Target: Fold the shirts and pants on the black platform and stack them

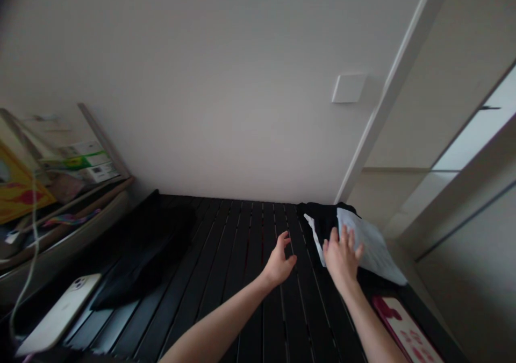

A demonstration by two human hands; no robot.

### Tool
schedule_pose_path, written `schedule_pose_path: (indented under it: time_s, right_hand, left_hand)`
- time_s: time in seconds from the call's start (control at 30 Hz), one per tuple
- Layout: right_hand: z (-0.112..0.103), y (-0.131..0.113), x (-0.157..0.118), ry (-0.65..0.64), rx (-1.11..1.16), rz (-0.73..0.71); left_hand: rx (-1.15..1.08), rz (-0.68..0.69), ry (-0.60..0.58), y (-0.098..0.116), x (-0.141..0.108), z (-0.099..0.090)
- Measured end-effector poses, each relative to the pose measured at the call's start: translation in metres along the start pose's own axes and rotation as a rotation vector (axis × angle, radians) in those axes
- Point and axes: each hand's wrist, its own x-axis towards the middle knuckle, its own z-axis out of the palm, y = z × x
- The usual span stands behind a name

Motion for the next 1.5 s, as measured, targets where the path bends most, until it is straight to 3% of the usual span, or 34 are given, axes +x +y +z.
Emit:
schedule_pose_path:
  time_s: [0.13, 0.3, 0.4, 0.47, 0.53, 0.6, 0.67, 0.73, 0.83, 1.03, 1.13, 1.23, 1.37, 1.5]
  right_hand:
    - [0.027, -0.066, -0.064, -0.162, 0.141, -0.257]
    - [0.036, -0.129, -0.116, -0.310, 0.276, -0.338]
    - [0.040, -0.139, -0.127, -0.350, 0.309, -0.339]
    - [0.043, -0.138, -0.127, -0.355, 0.311, -0.336]
    - [0.046, -0.136, -0.126, -0.353, 0.305, -0.338]
    - [0.048, -0.135, -0.126, -0.351, 0.299, -0.339]
    - [0.049, -0.136, -0.127, -0.344, 0.298, -0.338]
    - [0.049, -0.137, -0.128, -0.332, 0.309, -0.336]
    - [0.047, -0.137, -0.128, -0.324, 0.354, -0.335]
    - [0.042, -0.133, -0.125, -0.345, 0.618, -0.236]
    - [0.036, -0.135, -0.125, -0.432, 0.876, -0.073]
    - [0.030, -0.135, -0.121, -0.475, 1.028, 0.127]
    - [0.029, -0.121, -0.106, -0.360, 1.051, 0.201]
    - [0.017, -0.098, -0.087, -0.348, 1.090, 0.217]
  left_hand:
    - [0.433, -0.093, 0.122, -0.033, -0.027, -0.043]
    - [0.968, -0.138, 0.373, -0.063, -0.055, -0.120]
    - [1.257, -0.201, 0.589, -0.073, -0.076, -0.184]
    - [1.394, -0.289, 0.771, -0.075, -0.090, -0.228]
    - [1.461, -0.409, 0.879, -0.076, -0.104, -0.269]
    - [1.440, -0.531, 0.849, -0.075, -0.115, -0.299]
    - [1.389, -0.593, 0.758, -0.075, -0.121, -0.317]
    - [1.358, -0.594, 0.691, -0.075, -0.122, -0.320]
    - [1.327, -0.566, 0.626, -0.073, -0.119, -0.302]
    - [1.157, -0.459, 0.457, -0.061, -0.121, -0.214]
    - [0.816, -0.338, 0.376, -0.056, -0.127, -0.168]
    - [0.378, -0.228, 0.400, -0.055, -0.131, -0.137]
    - [0.076, -0.226, 0.565, -0.056, -0.129, -0.130]
    - [0.036, -0.245, 0.821, -0.056, -0.119, -0.162]
